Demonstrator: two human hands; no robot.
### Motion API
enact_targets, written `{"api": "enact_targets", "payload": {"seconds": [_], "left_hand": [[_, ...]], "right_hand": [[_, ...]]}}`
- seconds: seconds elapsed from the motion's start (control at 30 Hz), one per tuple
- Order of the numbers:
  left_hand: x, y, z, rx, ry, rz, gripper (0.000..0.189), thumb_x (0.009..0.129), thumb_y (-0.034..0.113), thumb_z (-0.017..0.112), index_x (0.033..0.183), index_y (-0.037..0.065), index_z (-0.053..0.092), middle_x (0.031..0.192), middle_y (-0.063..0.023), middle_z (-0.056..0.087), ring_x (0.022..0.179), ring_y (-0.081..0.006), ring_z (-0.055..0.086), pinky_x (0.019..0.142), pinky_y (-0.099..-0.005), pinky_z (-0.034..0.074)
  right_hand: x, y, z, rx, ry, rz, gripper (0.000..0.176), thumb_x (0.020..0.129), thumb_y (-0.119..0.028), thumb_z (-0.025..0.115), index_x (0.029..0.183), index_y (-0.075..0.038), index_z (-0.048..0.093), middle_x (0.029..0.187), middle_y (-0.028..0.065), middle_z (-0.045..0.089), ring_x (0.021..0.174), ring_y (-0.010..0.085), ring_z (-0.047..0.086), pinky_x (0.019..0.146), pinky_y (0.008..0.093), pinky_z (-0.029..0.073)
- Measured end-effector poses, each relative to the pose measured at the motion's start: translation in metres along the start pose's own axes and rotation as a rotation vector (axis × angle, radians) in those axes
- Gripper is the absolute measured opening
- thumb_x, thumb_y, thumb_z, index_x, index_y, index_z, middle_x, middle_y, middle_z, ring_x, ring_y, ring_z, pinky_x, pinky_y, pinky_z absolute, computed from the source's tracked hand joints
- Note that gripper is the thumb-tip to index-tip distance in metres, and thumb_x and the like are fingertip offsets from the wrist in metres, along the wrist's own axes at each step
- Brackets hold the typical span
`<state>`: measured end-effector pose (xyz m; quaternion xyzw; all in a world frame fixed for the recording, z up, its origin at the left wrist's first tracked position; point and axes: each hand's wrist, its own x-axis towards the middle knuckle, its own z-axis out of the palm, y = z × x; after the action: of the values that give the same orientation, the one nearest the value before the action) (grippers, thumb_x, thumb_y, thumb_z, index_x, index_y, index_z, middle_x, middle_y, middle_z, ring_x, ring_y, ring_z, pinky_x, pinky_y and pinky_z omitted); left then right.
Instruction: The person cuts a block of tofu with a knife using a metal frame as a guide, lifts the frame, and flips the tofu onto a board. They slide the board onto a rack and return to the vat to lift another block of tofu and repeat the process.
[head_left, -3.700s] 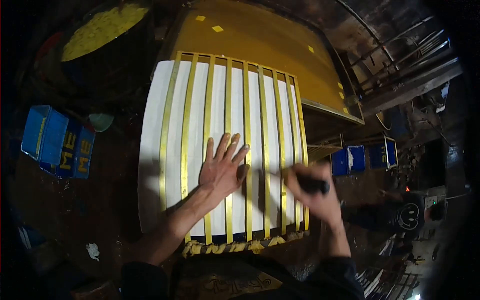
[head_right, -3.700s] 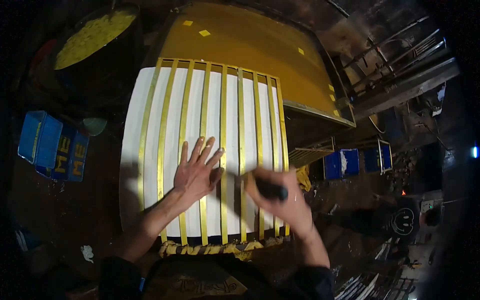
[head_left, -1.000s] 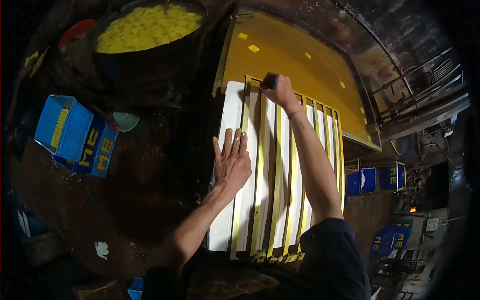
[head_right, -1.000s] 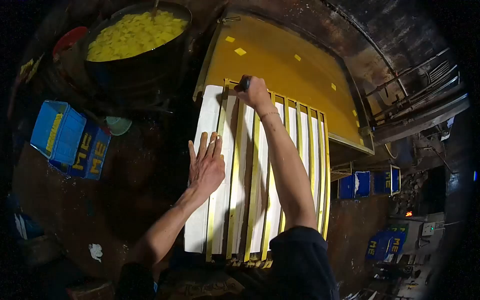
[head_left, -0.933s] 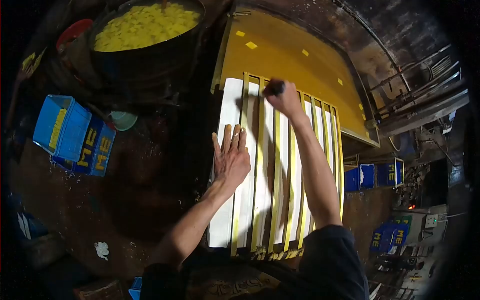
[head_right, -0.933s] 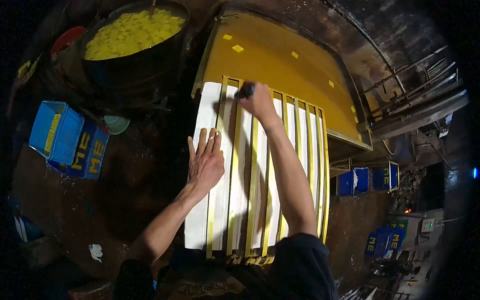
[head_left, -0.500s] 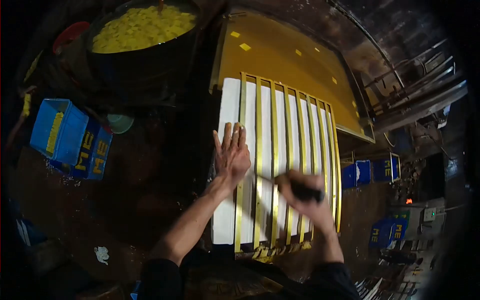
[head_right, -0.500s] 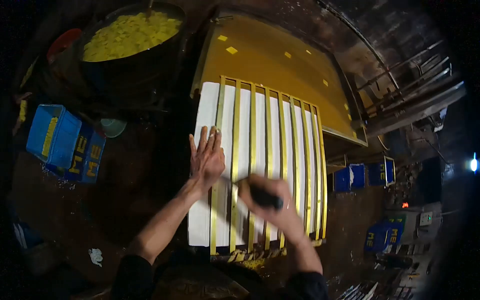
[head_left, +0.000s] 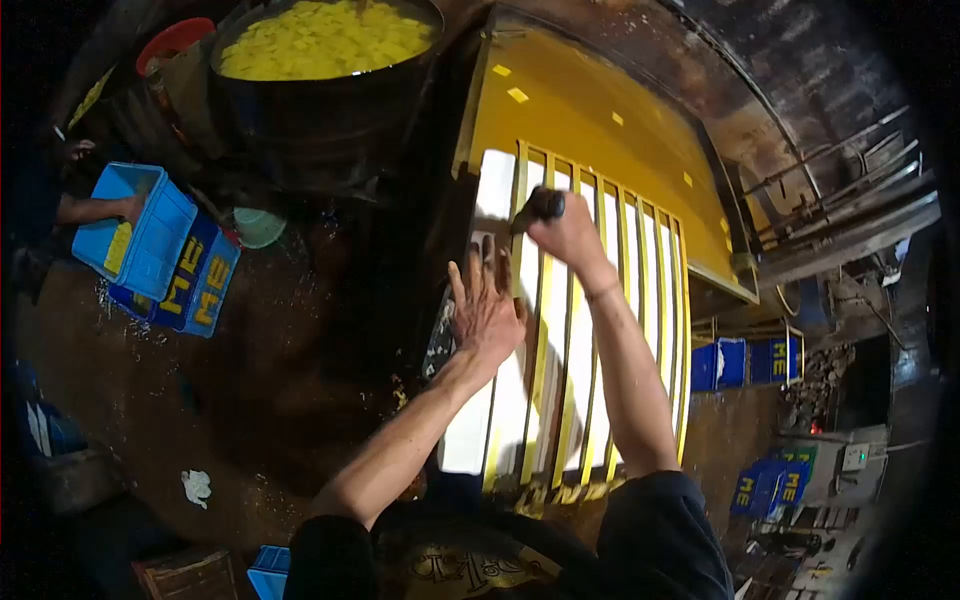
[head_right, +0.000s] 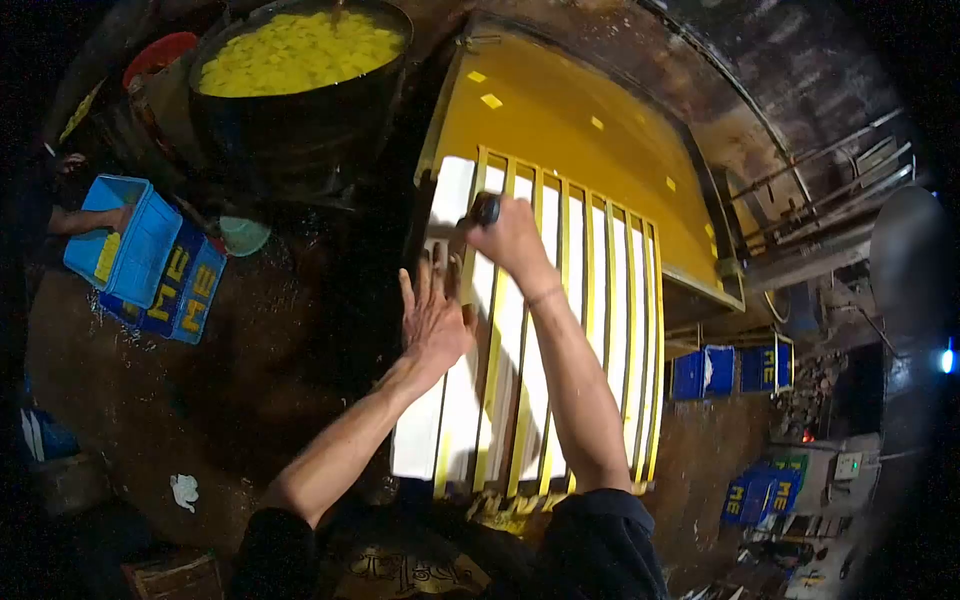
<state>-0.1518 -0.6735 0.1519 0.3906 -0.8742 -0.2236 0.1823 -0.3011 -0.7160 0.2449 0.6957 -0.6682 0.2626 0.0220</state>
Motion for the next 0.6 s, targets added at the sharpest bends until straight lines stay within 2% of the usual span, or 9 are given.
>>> {"api": "enact_targets", "payload": {"seconds": [0.03, 0.13, 0.17, 0.23, 0.3, 0.43, 0.47, 0.53, 0.6], "left_hand": [[-0.014, 0.001, -0.008, -0.035, -0.05, -0.021, 0.084, 0.088, 0.031, 0.057, 0.147, -0.011, 0.015, 0.153, -0.0334, 0.007, 0.144, -0.0475, 0.003, 0.113, -0.0656, 0.001], [-0.083, -0.004, -0.016, -0.111, 0.107, 0.016, 0.108, 0.078, 0.041, 0.068, 0.146, -0.014, 0.005, 0.152, -0.036, -0.008, 0.143, -0.0494, -0.007, 0.111, -0.0665, 0.0], [-0.106, -0.002, -0.018, -0.146, 0.007, -0.048, 0.111, 0.076, 0.041, 0.069, 0.145, -0.014, 0.003, 0.152, -0.036, -0.009, 0.143, -0.0501, -0.008, 0.111, -0.0675, -0.002], [-0.156, -0.008, -0.011, -0.176, 0.051, -0.043, 0.118, 0.074, 0.046, 0.071, 0.144, -0.015, -0.001, 0.152, -0.0363, -0.01, 0.142, -0.0507, -0.01, 0.11, -0.0677, -0.003], [-0.204, -0.019, -0.031, -0.306, -0.085, 0.011, 0.127, 0.07, 0.052, 0.075, 0.146, -0.012, -0.005, 0.152, -0.0355, -0.013, 0.142, -0.0504, -0.012, 0.11, -0.0669, -0.004], [-0.262, -0.029, -0.06, -0.325, -0.292, -0.141, 0.134, 0.064, 0.049, 0.082, 0.148, -0.008, -0.005, 0.154, -0.0321, -0.014, 0.144, -0.0463, -0.01, 0.114, -0.0596, 0.001], [-0.27, -0.03, -0.068, -0.327, -0.307, -0.133, 0.133, 0.066, 0.05, 0.081, 0.148, -0.008, -0.006, 0.154, -0.0309, -0.014, 0.145, -0.0431, -0.008, 0.116, -0.0541, 0.005], [-0.286, -0.034, -0.068, -0.443, -0.29, -0.146, 0.132, 0.067, 0.05, 0.081, 0.148, -0.008, -0.007, 0.154, -0.0306, -0.014, 0.145, -0.0422, -0.007, 0.117, -0.0519, 0.007], [-0.295, -0.028, -0.067, -0.555, -0.293, -0.221, 0.129, 0.071, 0.05, 0.08, 0.148, -0.008, -0.006, 0.155, -0.0308, -0.009, 0.146, -0.0405, -0.002, 0.118, -0.0478, 0.012]], "right_hand": [[-0.027, -0.027, -0.007, 0.043, -0.014, 0.049, 0.012, 0.069, -0.01, 0.065, 0.073, 0.0, 0.061, 0.068, 0.0241, 0.061, 0.069, 0.0438, 0.061, 0.059, 0.0449, 0.051], [-0.114, -0.108, -0.033, 0.207, -0.14, 0.264, 0.01, 0.072, -0.006, 0.064, 0.076, 0.002, 0.059, 0.065, 0.0229, 0.061, 0.063, 0.0413, 0.062, 0.058, 0.0405, 0.05], [-0.15, -0.119, -0.03, 0.173, -0.114, 0.201, 0.012, 0.073, -0.007, 0.066, 0.077, 0.001, 0.058, 0.061, 0.02, 0.061, 0.056, 0.0364, 0.062, 0.053, 0.0383, 0.049], [-0.192, -0.168, -0.052, 0.243, -0.308, 0.367, 0.011, 0.074, -0.006, 0.066, 0.076, -0.001, 0.056, 0.056, 0.0154, 0.06, 0.048, 0.0248, 0.062, 0.045, 0.0358, 0.046], [-0.223, -0.204, -0.061, 0.289, -0.232, 0.386, 0.012, 0.074, -0.005, 0.065, 0.077, 0.003, 0.056, 0.059, 0.019, 0.059, 0.05, 0.0319, 0.062, 0.049, 0.0379, 0.048], [-0.254, -0.223, -0.065, 0.302, -0.349, 0.581, 0.012, 0.073, -0.007, 0.065, 0.076, 0.003, 0.059, 0.062, 0.0206, 0.06, 0.056, 0.0351, 0.063, 0.053, 0.0381, 0.048], [-0.255, -0.22, -0.062, 0.326, -0.32, 0.556, 0.012, 0.073, -0.007, 0.065, 0.076, 0.003, 0.06, 0.061, 0.0197, 0.061, 0.055, 0.034, 0.063, 0.053, 0.0373, 0.048], [-0.252, -0.214, -0.07, 0.404, -0.286, 0.538, 0.012, 0.075, -0.009, 0.066, 0.076, 0.001, 0.061, 0.062, 0.0162, 0.062, 0.054, 0.0281, 0.063, 0.053, 0.0349, 0.047], [-0.242, -0.198, -0.091, 0.397, -0.083, 0.479, 0.011, 0.085, -0.012, 0.065, 0.08, -0.003, 0.061, 0.068, 0.0093, 0.063, 0.058, 0.0222, 0.062, 0.053, 0.0331, 0.047]]}}
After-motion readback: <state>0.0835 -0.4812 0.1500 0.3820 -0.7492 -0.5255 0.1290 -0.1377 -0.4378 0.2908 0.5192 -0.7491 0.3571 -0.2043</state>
